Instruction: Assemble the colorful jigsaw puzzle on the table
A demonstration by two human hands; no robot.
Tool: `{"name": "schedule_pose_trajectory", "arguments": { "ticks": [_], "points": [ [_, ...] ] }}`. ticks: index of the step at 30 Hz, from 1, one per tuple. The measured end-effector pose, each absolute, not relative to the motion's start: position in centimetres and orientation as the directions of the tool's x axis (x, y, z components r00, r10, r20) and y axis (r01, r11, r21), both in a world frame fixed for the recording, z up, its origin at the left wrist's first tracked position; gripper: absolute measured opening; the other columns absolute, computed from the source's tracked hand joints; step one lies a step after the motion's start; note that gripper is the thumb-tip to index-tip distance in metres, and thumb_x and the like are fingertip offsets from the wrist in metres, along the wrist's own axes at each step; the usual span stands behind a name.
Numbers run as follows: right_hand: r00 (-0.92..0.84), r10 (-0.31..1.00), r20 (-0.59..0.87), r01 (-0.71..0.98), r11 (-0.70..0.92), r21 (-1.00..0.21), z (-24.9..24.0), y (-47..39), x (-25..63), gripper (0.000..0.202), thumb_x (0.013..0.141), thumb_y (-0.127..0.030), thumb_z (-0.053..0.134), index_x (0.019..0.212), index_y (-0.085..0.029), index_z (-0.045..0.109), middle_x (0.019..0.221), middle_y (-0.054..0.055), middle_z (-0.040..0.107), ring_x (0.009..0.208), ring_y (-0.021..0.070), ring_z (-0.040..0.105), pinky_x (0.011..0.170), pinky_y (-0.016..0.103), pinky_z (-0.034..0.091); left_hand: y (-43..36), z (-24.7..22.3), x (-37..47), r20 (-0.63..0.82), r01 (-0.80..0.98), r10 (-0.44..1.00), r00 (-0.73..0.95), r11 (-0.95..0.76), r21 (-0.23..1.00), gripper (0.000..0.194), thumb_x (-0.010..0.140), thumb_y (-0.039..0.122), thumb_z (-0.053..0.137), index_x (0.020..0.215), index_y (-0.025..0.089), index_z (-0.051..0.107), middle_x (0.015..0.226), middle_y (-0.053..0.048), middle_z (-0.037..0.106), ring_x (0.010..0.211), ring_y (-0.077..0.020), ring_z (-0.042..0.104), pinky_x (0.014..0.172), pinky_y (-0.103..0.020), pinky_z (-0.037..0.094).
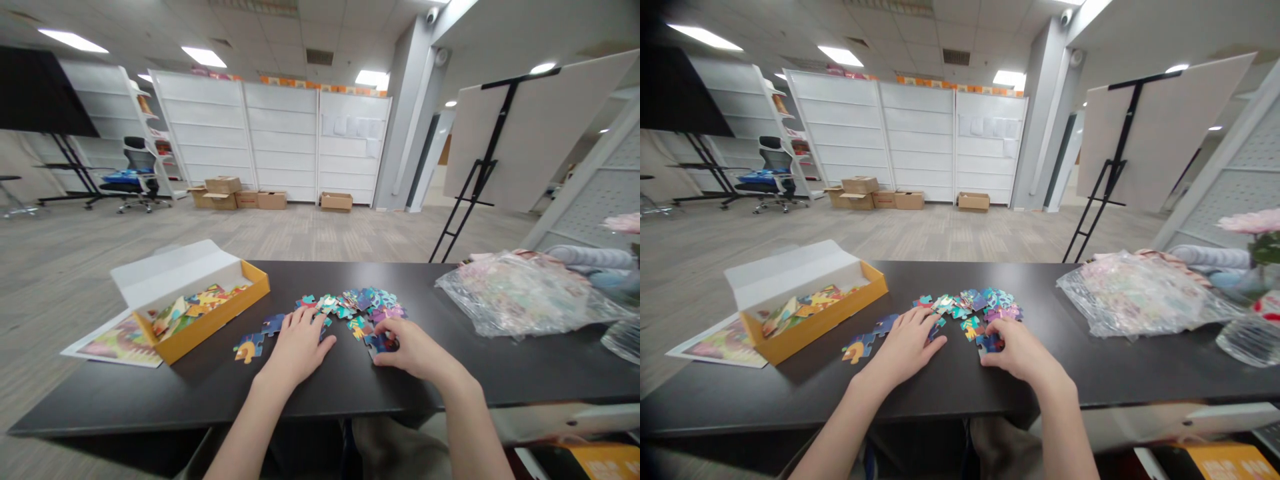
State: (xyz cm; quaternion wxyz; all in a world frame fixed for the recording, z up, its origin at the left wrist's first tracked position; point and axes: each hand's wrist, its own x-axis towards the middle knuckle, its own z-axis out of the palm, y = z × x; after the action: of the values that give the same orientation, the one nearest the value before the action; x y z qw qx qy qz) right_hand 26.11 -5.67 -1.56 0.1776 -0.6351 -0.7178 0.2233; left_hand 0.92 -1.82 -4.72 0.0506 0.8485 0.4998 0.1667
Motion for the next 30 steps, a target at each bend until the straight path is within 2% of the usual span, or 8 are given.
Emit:
{"name": "schedule_pose_trajectory", "arguments": {
  "ticks": [3,7,12,17,21,23,26,30],
  "points": [
    [-0.136,0.988,0.072,0.832,0.154,-0.533,-1.7,-5.2,26.5,0.022,0.076,-0.035,0.075,0.093,-0.023,0.071,0.092,0.004,0.072,0.085,0.0212,0.063,0.077,0.031,0.048,-1.6,-4.6,0.9,0.209,0.834,0.867,0.453,-0.494,0.245,0.044,0.094,0.045,0.054,0.128,0.02,0.06,0.14,-0.016,0.056,0.133,-0.0338,0.046,0.111,-0.051,0.035],
    [0.024,0.969,0.247,0.881,0.096,-0.463,-2.4,-3.9,27.7,0.019,0.086,-0.038,0.063,0.095,-0.023,0.071,0.098,0.007,0.07,0.088,0.0227,0.065,0.082,0.033,0.048,-1.3,-4.8,0.6,0.194,0.83,0.864,0.464,-0.501,0.247,0.055,0.094,0.052,0.051,0.139,0.02,0.054,0.149,-0.016,0.05,0.139,-0.0346,0.042,0.114,-0.052,0.032],
    [0.031,0.964,0.262,0.925,0.072,-0.373,-4.0,-3.1,29.1,0.033,0.079,-0.032,0.072,0.11,-0.02,0.07,0.112,0.01,0.066,0.1,0.0259,0.062,0.089,0.035,0.047,-1.1,-5.7,0.3,0.208,0.838,0.868,0.451,-0.492,0.237,0.065,0.096,0.056,0.043,0.15,0.02,0.043,0.159,-0.013,0.039,0.146,-0.0357,0.032,0.119,-0.053,0.024],
    [0.053,0.967,0.248,0.925,0.046,-0.378,-4.9,-2.9,29.6,0.037,0.078,-0.033,0.072,0.112,-0.018,0.069,0.11,0.011,0.064,0.099,0.0252,0.063,0.089,0.034,0.047,-1.1,-6.3,0.4,0.221,0.847,0.877,0.427,-0.474,0.242,0.066,0.096,0.059,0.04,0.149,0.018,0.045,0.158,-0.015,0.04,0.146,-0.0367,0.031,0.119,-0.055,0.023],
    [0.077,0.963,0.257,0.901,0.043,-0.431,-4.6,-3.0,29.4,0.023,0.076,-0.03,0.072,0.097,-0.02,0.07,0.104,0.008,0.064,0.09,0.0224,0.064,0.083,0.033,0.048,-1.1,-6.0,0.5,0.199,0.862,0.892,0.406,-0.446,0.24,0.065,0.097,0.055,0.041,0.147,0.015,0.045,0.157,-0.017,0.041,0.147,-0.037,0.031,0.119,-0.056,0.023],
    [0.078,0.96,0.27,0.879,0.062,-0.473,-4.3,-3.2,29.3,0.016,0.079,-0.033,0.068,0.089,-0.02,0.068,0.097,0.007,0.065,0.083,0.0207,0.064,0.079,0.033,0.049,-1.0,-5.8,0.6,0.184,0.872,0.901,0.393,-0.428,0.238,0.063,0.098,0.053,0.042,0.148,0.015,0.045,0.156,-0.017,0.042,0.147,-0.037,0.03,0.119,-0.057,0.024],
    [0.1,0.948,0.301,0.808,0.099,-0.581,-4.1,-3.3,29.3,0.024,0.086,-0.044,0.061,0.081,-0.021,0.064,0.083,0.005,0.068,0.075,0.0198,0.064,0.074,0.033,0.049,-1.0,-5.5,0.7,0.189,0.879,0.907,0.375,-0.413,0.237,0.059,0.099,0.049,0.043,0.147,0.016,0.045,0.155,-0.016,0.044,0.146,-0.0363,0.032,0.118,-0.058,0.026],
    [0.15,0.941,0.304,0.619,0.151,-0.771,-4.0,-3.2,29.7,0.035,0.084,-0.054,0.062,0.084,-0.02,0.063,0.074,0.006,0.072,0.068,0.0199,0.066,0.067,0.03,0.05,-1.3,-4.7,1.1,0.264,0.864,0.883,0.389,-0.449,0.229,0.049,0.1,0.044,0.045,0.143,0.02,0.049,0.151,-0.013,0.049,0.143,-0.033,0.038,0.117,-0.057,0.029]
  ]
}}
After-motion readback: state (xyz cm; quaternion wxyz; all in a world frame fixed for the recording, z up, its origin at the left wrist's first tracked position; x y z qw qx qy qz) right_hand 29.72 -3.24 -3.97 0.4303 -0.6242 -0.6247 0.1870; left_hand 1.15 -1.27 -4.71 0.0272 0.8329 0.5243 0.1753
